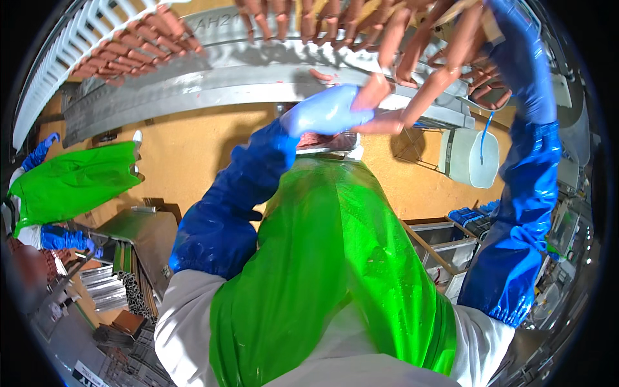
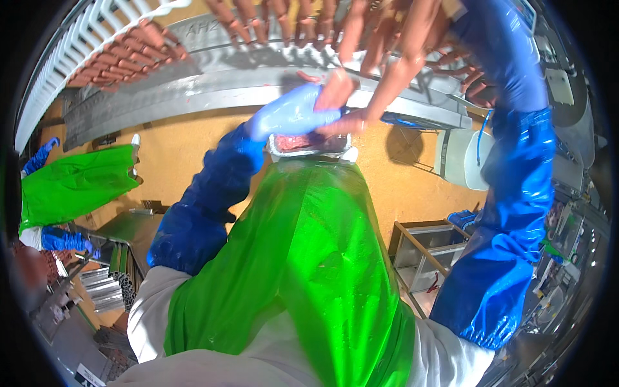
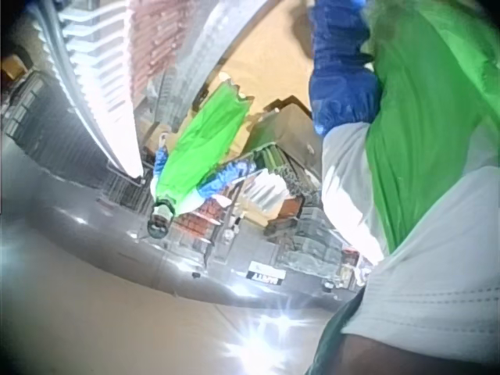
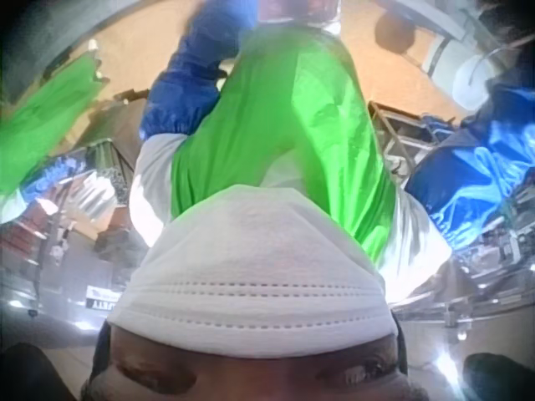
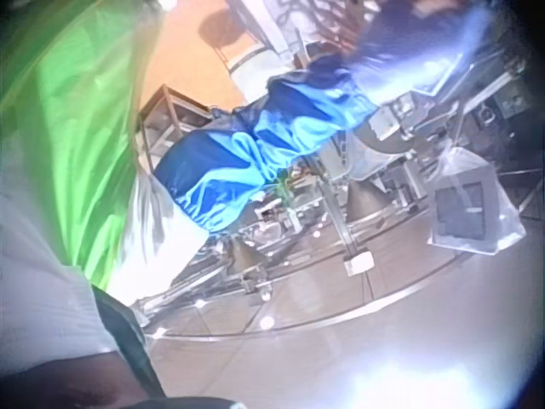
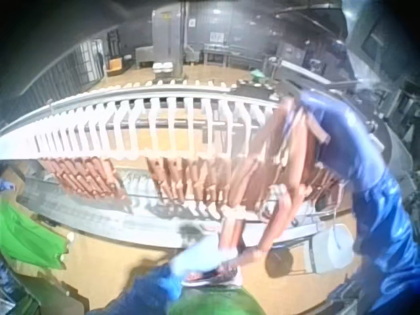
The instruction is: The person stands at a meat processing line and repeatedly takes long strands of sausage from a conveyor, links them by hand, and places the linked sausages into a metal tray. The person also uses a white bucket to rinse their gloved hands during the process.
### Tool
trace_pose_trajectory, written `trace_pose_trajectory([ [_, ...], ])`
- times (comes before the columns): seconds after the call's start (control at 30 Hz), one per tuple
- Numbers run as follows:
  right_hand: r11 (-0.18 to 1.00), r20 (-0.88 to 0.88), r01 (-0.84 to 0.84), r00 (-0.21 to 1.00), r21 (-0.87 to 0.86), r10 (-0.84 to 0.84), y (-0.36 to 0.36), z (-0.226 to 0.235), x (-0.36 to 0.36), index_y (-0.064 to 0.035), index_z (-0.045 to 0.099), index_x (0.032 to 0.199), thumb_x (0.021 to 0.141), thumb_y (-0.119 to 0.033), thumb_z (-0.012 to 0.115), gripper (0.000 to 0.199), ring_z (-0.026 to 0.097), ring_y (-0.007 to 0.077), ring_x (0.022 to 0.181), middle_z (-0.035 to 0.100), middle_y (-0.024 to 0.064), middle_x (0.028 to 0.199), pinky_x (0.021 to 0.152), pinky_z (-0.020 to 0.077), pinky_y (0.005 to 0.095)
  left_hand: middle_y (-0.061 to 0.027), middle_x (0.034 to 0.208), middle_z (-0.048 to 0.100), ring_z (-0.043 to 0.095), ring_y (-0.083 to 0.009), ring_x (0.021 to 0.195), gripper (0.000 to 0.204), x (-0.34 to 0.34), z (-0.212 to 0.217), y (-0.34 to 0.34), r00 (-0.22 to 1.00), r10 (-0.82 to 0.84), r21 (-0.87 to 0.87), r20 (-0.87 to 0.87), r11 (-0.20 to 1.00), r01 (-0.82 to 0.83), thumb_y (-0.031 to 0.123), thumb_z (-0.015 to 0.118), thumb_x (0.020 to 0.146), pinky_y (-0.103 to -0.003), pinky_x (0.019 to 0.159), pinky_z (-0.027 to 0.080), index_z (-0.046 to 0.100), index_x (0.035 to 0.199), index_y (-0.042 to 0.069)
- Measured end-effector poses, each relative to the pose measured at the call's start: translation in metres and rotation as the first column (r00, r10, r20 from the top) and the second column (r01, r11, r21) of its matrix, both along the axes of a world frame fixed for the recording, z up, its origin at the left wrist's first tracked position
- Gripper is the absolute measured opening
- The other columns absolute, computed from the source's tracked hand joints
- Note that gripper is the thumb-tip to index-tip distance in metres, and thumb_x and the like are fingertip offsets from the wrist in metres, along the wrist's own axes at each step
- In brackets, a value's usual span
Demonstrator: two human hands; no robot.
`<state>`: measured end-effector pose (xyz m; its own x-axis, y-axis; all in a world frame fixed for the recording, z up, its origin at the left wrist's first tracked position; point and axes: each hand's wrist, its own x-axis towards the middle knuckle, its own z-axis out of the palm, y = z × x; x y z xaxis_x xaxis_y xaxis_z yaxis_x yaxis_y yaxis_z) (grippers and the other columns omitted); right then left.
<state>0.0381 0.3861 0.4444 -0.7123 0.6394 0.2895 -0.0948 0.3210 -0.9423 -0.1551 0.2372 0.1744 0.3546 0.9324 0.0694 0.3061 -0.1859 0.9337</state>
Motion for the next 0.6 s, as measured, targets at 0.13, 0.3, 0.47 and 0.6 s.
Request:
trace_pose_trajectory([
  [0.13,0.923,0.494,-0.182,0.801,-0.34,0.34,-0.007,-0.063,0.056,-0.0027,0.06,0.125,0.085,-0.023,0.073,0.047,0.061,0.0186,0.101,0.065,0.006,0.113,0.09,0.0491,0.0341,-0.0091,0.078,0.06,0.066,-0.0253,0.079,0.018,0.038,0.145,0.012,0.875,-0.092,0.156,-0.476,0.97,0.187,0.02,0.057,0.092,-0.041,0.067,0.051,0.059,0.101,0.005],
  [0.3,0.947,0.311,-0.048,0.938,-0.317,0.152,-0.007,-0.106,0.125,0.0017,0.05,0.135,0.071,-0.022,0.085,0.076,0.045,0.015,0.125,0.053,0.0084,0.133,0.108,0.0361,0.0352,-0.0203,0.092,0.065,0.064,-0.0397,0.089,0.042,0.118,0.179,0.113,0.904,-0.201,0.143,-0.378,0.952,0.271,0.034,0.064,0.084,-0.046,0.079,0.05,0.054,0.116,0.008],
  [0.47,0.997,0.512,-0.046,0.856,-0.069,0.075,0.121,-0.022,0.181,0.0006,0.059,0.123,0.073,-0.027,0.078,0.061,0.061,0.0196,0.104,0.064,0.0078,0.11,0.095,0.0468,0.0312,-0.008,0.122,0.059,0.06,-0.0174,0.107,0.054,0.156,0.186,0.155,0.909,0.312,0.325,0.277,0.86,-0.394,0.012,0.075,0.081,-0.031,0.09,0.049,0.051,0.129,0.003],
  [0.6,0.767,0.185,0.307,0.858,0.563,-0.48,0.186,0.098,0.182,0.0003,0.064,0.113,0.073,-0.012,0.067,0.042,0.065,0.0184,0.083,0.067,0.0084,0.094,0.073,0.0512,0.0293,-0.0077,0.119,0.058,0.059,-0.0152,0.109,0.036,0.166,0.08,0.158,0.631,0.475,-0.073,0.613,0.83,-0.554,0.003,0.065,0.093,-0.029,0.093,0.047,0.051,0.126,0.002],
])
